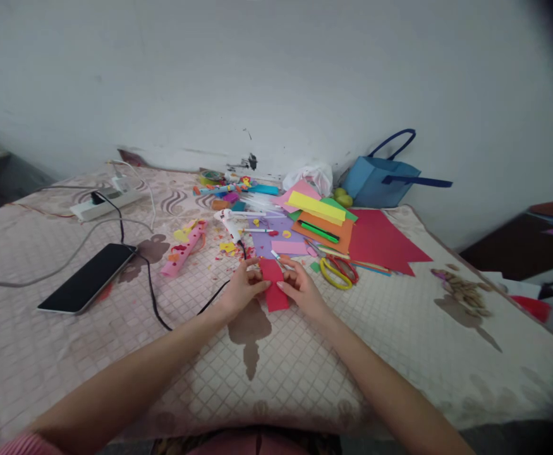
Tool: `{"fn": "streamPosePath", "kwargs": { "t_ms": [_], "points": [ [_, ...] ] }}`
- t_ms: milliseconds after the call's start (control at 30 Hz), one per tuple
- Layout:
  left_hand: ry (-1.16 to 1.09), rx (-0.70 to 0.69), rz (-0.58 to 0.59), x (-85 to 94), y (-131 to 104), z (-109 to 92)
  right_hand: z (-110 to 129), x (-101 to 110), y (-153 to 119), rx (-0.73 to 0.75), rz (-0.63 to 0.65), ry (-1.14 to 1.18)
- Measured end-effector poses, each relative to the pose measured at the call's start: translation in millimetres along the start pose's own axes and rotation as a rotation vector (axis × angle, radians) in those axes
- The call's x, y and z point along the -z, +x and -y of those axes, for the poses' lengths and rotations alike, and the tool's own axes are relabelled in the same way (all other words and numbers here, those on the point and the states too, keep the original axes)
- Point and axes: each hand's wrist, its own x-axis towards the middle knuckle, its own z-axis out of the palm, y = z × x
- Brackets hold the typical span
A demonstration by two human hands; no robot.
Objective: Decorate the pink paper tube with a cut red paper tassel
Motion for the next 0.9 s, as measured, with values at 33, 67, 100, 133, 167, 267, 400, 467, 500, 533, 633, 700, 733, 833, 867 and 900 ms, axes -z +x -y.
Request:
{"fn": "streamPosePath", "kwargs": {
  "t_ms": [33,67,100,133,167,267,400,467,500,533,633,700,733,833,867,900],
  "points": [
    [-0.008,0.025,-0.003,-0.7,-1.1,-0.5,0.3,0.0,-0.2,0.009,0.003,-0.012],
    [-0.022,0.050,-0.006,-1.3,-2.0,-1.0,0.4,-0.2,-0.5,0.018,0.007,-0.027],
    [-0.038,0.072,-0.009,-1.9,-2.8,-1.6,0.4,-0.4,-0.8,0.024,0.013,-0.045],
    [-0.052,0.088,-0.009,-2.4,-3.3,-2.3,0.4,-0.7,-1.0,0.029,0.018,-0.066],
    [-0.062,0.101,-0.006,-2.7,-3.6,-3.2,0.4,-0.8,-1.1,0.033,0.020,-0.089],
    [-0.071,0.125,-0.021,-3.1,-3.7,-6.5,1.3,3.3,0.7,0.044,-0.007,-0.178],
    [-0.076,0.123,-0.020,-2.4,-3.5,-8.6,3.6,31.1,7.3,0.061,-0.162,-0.352],
    [-0.032,0.067,0.015,-1.6,-3.0,-6.8,4.6,56.4,10.2,0.077,-0.290,-0.468],
    [0.004,0.029,0.029,-1.1,-2.6,-5.1,4.8,70.8,11.0,0.084,-0.354,-0.529],
    [0.041,-0.006,0.040,-0.6,-2.1,-3.3,4.6,85.7,11.2,0.086,-0.415,-0.593],
    [0.117,-0.061,0.050,0.5,-1.1,1.3,0.4,126.0,9.5,0.066,-0.531,-0.765],
    [0.136,-0.066,0.056,0.4,-1.4,1.9,-5.4,144.7,7.7,0.039,-0.553,-0.855],
    [0.156,-0.074,0.062,0.2,-1.9,1.3,-8.7,151.1,7.0,0.024,-0.556,-0.891],
    [0.241,-0.114,0.084,-0.5,-3.8,-2.0,-17.7,161.6,6.6,-0.019,-0.529,-0.963],
    [0.264,-0.128,0.093,-0.5,-4.2,-3.0,-19.8,163.1,6.9,-0.031,-0.514,-0.978],
    [0.279,-0.139,0.102,-0.4,-4.3,-3.7,-21.4,164.1,7.3,-0.042,-0.501,-0.989]
  ]
}}
